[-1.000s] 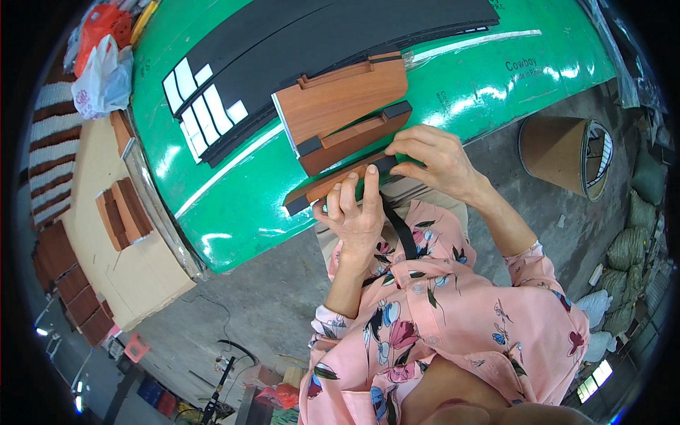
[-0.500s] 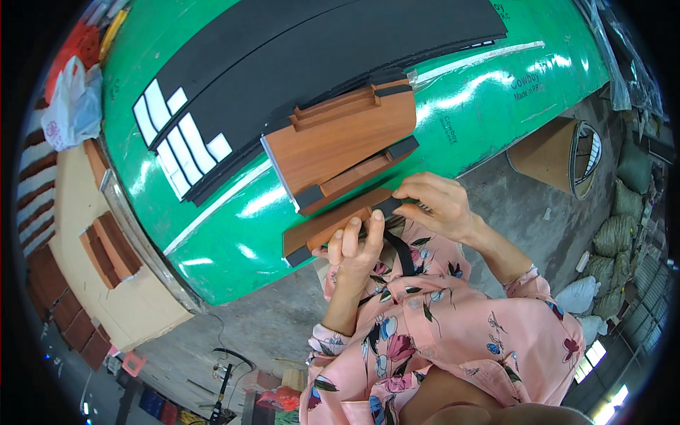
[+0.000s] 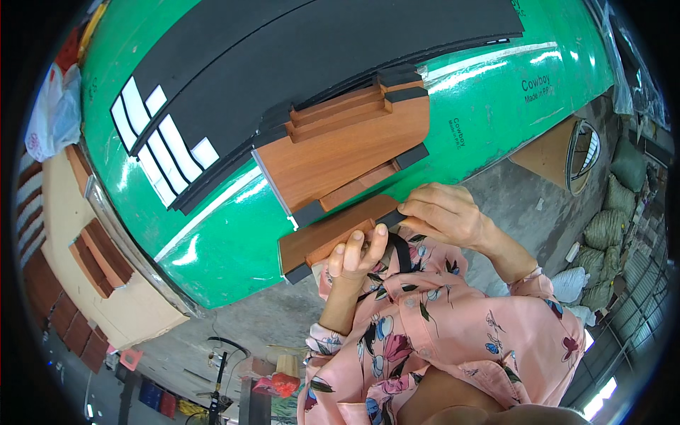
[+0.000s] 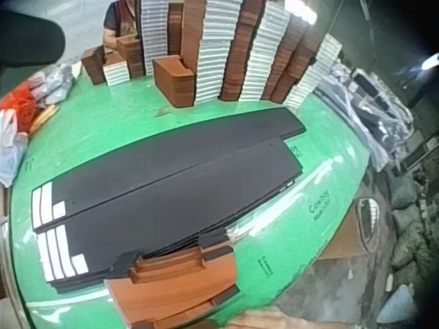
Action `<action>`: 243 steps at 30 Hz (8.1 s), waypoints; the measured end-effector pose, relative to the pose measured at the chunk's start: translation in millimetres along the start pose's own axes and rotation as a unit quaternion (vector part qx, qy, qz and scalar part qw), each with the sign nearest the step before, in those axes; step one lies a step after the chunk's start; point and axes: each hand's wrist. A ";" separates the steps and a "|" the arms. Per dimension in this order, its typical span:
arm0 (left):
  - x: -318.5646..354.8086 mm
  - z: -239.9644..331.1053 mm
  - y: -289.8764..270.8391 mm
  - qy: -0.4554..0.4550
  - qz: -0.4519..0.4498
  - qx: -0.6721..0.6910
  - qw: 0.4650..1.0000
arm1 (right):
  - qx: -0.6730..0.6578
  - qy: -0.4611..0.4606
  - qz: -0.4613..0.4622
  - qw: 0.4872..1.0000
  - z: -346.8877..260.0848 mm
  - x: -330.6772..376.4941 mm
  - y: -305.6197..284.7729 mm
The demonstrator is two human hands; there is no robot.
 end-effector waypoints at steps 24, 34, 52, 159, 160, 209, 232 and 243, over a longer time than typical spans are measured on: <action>0.2 2.7 -0.6 -0.003 -0.010 -0.024 1.000 | -0.073 0.066 0.003 0.995 3.1 0.4 -1.3; 0.8 2.8 -0.9 -0.008 -0.015 0.002 1.000 | -0.108 0.109 -0.001 0.988 4.6 5.9 2.5; -2.8 2.0 -2.5 -0.048 -0.021 0.053 0.997 | 0.071 -0.023 0.004 0.997 -13.8 4.0 8.8; -47.7 -81.2 16.7 -0.124 -0.225 0.473 0.843 | 0.221 -0.029 0.111 0.968 -87.7 -77.2 52.3; -71.5 -69.2 -2.7 -0.102 -0.259 0.436 0.856 | 0.217 0.023 0.055 0.974 -73.6 -68.6 67.0; -129.8 -82.6 -51.6 -0.300 -0.343 0.590 0.666 | -0.420 0.285 -0.133 0.851 7.0 3.6 -44.4; -196.0 -50.8 -0.9 -0.498 -0.099 0.699 0.504 | -0.559 0.245 -0.011 0.792 -10.9 -49.4 -52.4; -416.5 -114.2 156.1 -0.425 -0.213 0.694 0.541 | -0.579 0.305 0.223 0.722 85.1 0.2 -75.2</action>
Point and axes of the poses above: each hand's wrist, its own x-axis away from the middle knuckle, its own y-axis out of the palm, z = x × y, and after that the axes turned 3 degrees about z, right-handed
